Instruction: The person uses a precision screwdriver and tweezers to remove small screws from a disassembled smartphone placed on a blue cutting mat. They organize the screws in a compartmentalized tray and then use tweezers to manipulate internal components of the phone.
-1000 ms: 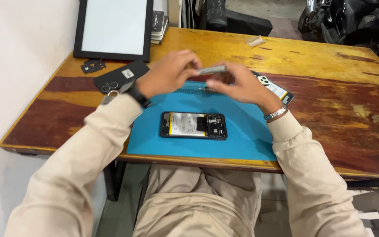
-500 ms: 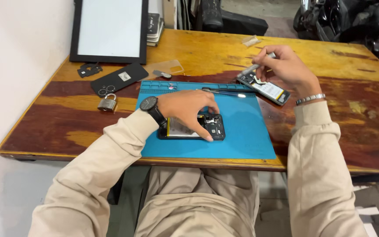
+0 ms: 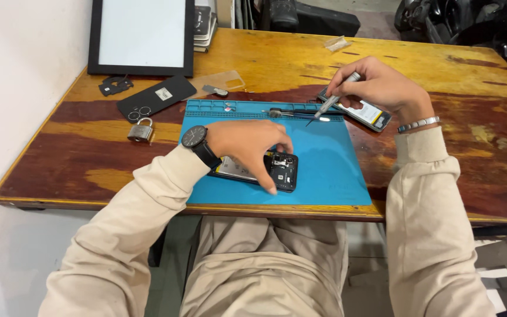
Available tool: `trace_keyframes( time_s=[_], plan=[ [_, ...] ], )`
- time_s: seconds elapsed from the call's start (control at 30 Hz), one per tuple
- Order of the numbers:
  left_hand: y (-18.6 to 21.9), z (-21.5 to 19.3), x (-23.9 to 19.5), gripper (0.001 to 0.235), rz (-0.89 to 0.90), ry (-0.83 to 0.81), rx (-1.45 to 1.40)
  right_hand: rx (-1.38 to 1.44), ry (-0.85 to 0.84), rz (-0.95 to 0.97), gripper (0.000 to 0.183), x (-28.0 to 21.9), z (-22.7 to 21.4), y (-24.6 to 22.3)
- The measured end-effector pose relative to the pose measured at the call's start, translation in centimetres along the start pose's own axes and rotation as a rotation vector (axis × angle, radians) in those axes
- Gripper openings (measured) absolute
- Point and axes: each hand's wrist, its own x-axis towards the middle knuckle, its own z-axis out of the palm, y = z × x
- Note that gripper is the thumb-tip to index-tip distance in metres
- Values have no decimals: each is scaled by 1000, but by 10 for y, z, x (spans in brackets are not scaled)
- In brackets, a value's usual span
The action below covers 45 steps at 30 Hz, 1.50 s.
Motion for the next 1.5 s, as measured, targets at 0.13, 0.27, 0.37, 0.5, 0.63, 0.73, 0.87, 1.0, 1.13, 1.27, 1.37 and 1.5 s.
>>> trace_keyframes(
  time_s=[0.13,0.27,0.37,0.5,0.63,0.73,0.87,1.0,1.13,1.27,1.37,1.5],
  plan=[
    [-2,2,3,73,-76,26,44,-27,46,5,16,2,0,6],
    [-3,9,6,68,-90,228,197,-9,68,-20,16,6,0,11],
    [-4,12,5,65,-110,223,208,-60,90,16,19,6,0,11],
    [-12,5,-1,68,-31,140,101,-293,1,36,26,7,1,11],
    [-17,0,-4,81,-16,64,12,-376,-132,152,27,15,5,16],
    [-16,0,-4,83,-35,33,-1,-412,-226,170,30,18,9,20],
    [-15,2,-2,81,-100,-18,-34,-481,-271,296,30,21,21,20],
    [-17,4,2,80,-100,-19,-40,-671,-194,325,32,21,30,17],
    [-17,10,3,79,-102,17,-27,-634,-31,145,27,26,31,22],
    [-22,8,0,77,-13,23,6,-727,26,-91,36,37,44,38],
    [-28,3,-6,80,-150,13,22,-740,43,-136,36,43,50,43],
    [-49,-14,-18,86,-474,-73,-45,-831,58,-285,36,48,56,48]
  ],
)
